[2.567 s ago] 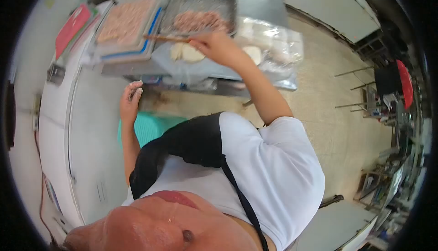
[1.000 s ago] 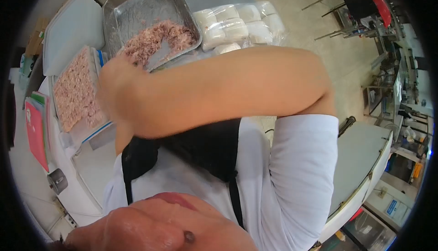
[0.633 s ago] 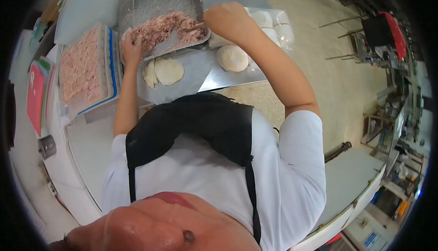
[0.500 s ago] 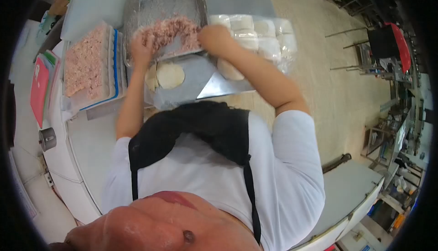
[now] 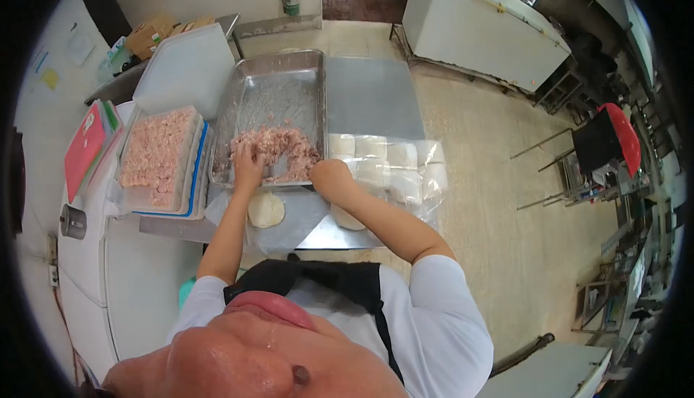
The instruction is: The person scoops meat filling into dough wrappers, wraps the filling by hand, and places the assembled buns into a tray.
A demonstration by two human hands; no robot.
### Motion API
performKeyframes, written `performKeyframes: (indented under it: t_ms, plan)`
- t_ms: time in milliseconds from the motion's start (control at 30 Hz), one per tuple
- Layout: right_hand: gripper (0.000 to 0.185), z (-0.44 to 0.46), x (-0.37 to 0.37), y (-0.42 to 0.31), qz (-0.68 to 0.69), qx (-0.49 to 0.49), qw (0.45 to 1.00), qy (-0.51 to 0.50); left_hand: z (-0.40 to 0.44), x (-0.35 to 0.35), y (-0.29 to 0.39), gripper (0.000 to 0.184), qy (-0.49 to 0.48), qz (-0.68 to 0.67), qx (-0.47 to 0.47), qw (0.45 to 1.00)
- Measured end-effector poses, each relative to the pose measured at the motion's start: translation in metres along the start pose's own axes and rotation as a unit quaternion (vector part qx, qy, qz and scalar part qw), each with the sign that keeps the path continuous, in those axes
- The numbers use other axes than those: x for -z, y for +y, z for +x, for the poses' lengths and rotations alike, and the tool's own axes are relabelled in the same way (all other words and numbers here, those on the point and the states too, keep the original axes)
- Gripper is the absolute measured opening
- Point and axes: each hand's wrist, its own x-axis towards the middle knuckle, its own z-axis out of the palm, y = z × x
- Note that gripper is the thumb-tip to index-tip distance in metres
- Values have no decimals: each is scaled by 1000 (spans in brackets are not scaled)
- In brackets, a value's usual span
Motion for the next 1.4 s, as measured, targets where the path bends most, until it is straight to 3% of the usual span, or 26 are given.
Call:
performKeyframes:
  t_ms: [100, 200, 367, 500, 600, 700, 800, 900, 1000, 1100, 1200, 1300, 1400]
  plan:
    - [13, 2, 12, 9, -4, -1, 1000, -24, -1, 0, 0, 49, -24, 48, 2, 999]
    - [13, 7, 24, 6, -9, 17, 1000, -23, -5, 3, 8, 55, 17, 73, -25, 997]
    - [12, 9, 2, 0, 1, 18, 1000, 4, -3, 16, 19, 55, 1, 3, -44, 999]
    - [12, 16, 42, 10, -28, -8, 999, -34, -3, 17, 16, 56, -16, 0, -52, 999]
    - [13, 14, 48, -6, -46, -10, 997, -56, -4, 8, 7, 48, 37, -26, -76, 996]
    - [11, 12, -2, -32, -42, -38, 998, 18, -5, 23, 16, 50, -48, -96, 8, 994]
    - [13, 13, 3, -31, -19, -37, 999, 6, 0, -4, -16, 52, 43, -88, -73, 993]
    - [13, 7, -1, -26, -12, -74, 996, -44, 4, 16, -13, 55, -135, -205, 17, 969]
    - [18, -5, -17, -50, -20, -119, 993, -17, 10, 7, -23, 56, -138, -198, -42, 970]
    - [23, -11, -11, -72, -78, -151, 985, 0, 6, 6, -22, 43, -135, -183, -36, 973]
    - [26, -13, -5, -84, -88, -163, 982, 48, 4, 3, -23, 46, -104, -172, -102, 974]
    - [22, -14, -7, -98, -81, -209, 973, 58, 0, 6, -20, 49, -110, -211, -107, 965]
    - [30, -14, -13, -107, -88, -210, 968, 110, -3, 17, -12, 45, -122, -215, -111, 962]
